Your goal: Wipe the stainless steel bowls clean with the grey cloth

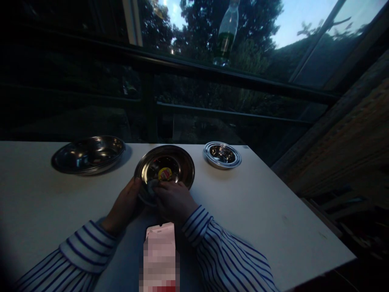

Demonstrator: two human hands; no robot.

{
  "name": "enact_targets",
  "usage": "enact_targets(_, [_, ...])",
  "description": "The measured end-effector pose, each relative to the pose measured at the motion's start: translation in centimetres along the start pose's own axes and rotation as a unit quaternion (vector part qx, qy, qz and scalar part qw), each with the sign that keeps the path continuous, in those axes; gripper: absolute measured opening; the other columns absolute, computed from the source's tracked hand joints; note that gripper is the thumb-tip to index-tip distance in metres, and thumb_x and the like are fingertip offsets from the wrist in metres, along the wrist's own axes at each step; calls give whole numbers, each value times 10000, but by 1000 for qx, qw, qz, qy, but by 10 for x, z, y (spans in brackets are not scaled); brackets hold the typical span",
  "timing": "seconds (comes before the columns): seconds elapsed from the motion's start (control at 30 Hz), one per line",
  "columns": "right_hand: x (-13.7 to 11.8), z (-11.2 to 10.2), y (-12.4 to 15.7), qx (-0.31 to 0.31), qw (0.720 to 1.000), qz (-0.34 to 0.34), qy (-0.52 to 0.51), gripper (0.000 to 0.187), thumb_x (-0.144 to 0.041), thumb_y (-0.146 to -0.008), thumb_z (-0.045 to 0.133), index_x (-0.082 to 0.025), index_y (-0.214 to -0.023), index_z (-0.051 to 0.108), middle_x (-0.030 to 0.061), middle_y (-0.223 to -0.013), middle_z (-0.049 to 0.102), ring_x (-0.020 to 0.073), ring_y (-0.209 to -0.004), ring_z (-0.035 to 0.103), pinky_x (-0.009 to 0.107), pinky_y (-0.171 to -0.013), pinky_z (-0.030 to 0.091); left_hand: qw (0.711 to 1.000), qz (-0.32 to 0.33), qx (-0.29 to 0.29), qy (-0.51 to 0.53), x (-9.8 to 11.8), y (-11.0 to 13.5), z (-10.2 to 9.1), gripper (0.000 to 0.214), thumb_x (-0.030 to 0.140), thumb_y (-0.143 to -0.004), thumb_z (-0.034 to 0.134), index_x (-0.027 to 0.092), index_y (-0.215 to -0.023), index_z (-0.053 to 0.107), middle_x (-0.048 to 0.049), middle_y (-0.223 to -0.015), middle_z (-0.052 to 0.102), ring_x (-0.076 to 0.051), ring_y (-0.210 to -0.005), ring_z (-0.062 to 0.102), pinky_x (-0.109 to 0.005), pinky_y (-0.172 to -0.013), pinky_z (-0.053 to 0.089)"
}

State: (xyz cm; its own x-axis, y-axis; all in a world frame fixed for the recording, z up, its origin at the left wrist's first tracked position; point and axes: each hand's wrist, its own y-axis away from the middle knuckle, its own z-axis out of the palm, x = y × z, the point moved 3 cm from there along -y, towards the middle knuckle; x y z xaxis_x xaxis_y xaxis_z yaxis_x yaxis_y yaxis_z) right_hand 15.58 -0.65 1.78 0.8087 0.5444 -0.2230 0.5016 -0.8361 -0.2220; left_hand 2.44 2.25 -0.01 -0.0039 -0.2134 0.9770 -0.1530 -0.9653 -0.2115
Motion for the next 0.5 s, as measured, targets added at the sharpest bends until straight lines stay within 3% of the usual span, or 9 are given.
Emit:
enact_targets(0.1, [13,-7,4,-21,990,80,110,223,-241,-834,445,-186,-975,608,86,-1034,595,239,-981,480,401,-785,327,1000,13,6,-18,0,0,0,593,518,-827,367,162,-1301,407,-92,-1302,501,-242,-1205,431,-384,-1034,288])
enact_targets(0.2, [21,-10,6,-8,980,126,156,202,-216,-826,445,-162,-928,610,106,-1004,590,258,-980,459,409,-771,326,999,20,16,-44,0,1,0,600,528,-819,380,185,-1311,399,-73,-1339,465,-240,-1239,388,-379,-1054,252])
enact_targets(0.27, [18,-5,4,-11,985,110,131,207,-208,-823,445,-153,-939,608,113,-998,586,245,-959,464,383,-760,342,999,20,16,-48,-1,1,-1,613,536,-814,382,181,-1312,397,-75,-1346,456,-237,-1249,374,-368,-1056,248])
enact_targets(0.43, [-2,7,-1,10,999,-17,-42,294,-190,-845,411,-145,-1099,553,75,-1066,582,165,-926,492,281,-784,367,999,-1,10,-36,-4,0,-2,635,549,-821,350,145,-1309,393,-101,-1305,495,-242,-1217,417,-361,-1034,285])
enact_targets(0.5, [-4,6,0,15,999,-12,-36,300,-212,-855,405,-157,-1115,545,68,-1077,585,167,-933,495,293,-782,362,1000,-3,8,-27,-3,0,-2,631,546,-826,341,137,-1303,397,-103,-1296,503,-242,-1203,433,-364,-1025,299])
